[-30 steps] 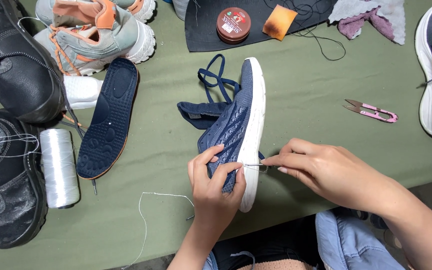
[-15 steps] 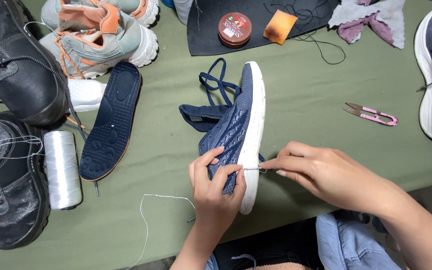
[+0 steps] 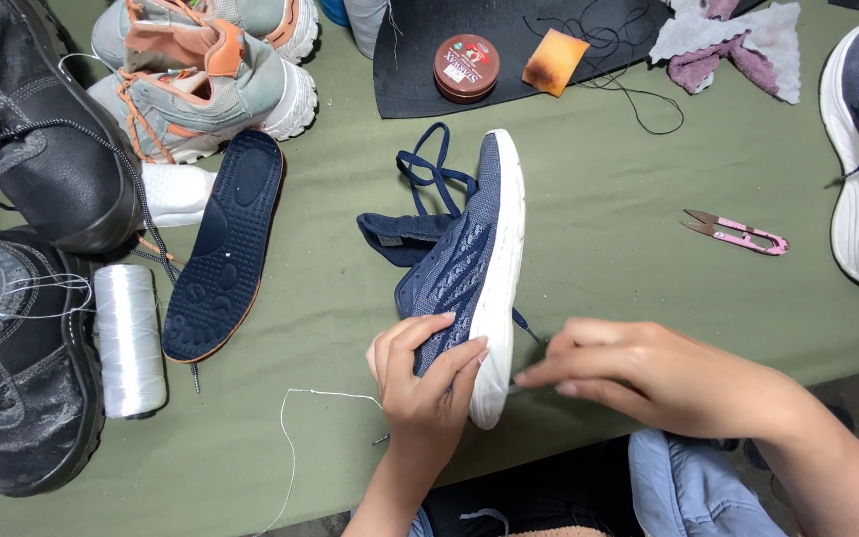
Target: The person uses a needle and thread to stitch the sole of a blue sneaker. They repeatedly push the needle through the shoe's edge and pull the thread tight, occasionally adjusting the shoe's position on the table.
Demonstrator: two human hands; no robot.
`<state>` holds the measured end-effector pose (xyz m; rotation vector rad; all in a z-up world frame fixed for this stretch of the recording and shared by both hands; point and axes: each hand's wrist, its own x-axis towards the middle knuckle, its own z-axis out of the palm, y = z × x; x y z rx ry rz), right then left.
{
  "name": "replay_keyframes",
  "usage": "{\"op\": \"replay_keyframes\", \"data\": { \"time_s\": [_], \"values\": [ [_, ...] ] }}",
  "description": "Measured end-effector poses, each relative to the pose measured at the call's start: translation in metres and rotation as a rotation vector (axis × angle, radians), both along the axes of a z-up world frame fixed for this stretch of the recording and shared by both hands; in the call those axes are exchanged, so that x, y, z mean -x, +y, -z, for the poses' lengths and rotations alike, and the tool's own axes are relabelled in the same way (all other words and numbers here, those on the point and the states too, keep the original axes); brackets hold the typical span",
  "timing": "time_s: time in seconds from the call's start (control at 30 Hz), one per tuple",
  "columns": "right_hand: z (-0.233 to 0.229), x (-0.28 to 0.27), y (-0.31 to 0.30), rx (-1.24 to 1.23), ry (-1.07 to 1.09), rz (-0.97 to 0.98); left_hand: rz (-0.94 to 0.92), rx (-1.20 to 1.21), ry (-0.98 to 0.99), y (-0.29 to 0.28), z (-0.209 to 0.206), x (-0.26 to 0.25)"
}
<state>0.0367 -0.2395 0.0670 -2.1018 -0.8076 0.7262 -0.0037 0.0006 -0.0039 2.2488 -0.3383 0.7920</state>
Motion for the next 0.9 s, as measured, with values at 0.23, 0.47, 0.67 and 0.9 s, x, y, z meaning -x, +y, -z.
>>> {"op": "replay_keyframes", "data": {
  "time_s": [0.23,0.47,0.67,0.9],
  "values": [
    [0.032,0.000,-0.043,0.039,-0.203,0.319,-0.005,0.037,-0.012,0.010,0.015,0.021],
    [0.093,0.003,-0.035,0.233,-0.968,0.576,-0.037,-0.030,-0.090,0.007,0.021,0.039],
    [0.053,0.050,0.059,-0.223,-0.693,0.335,0.016,-0.085,-0.143,0.005,0.001,0.055],
    [0.072,0.068,0.086,-0.532,-0.550,0.428,0.047,-0.091,-0.175,0.018,0.008,0.067]
  ]
}}
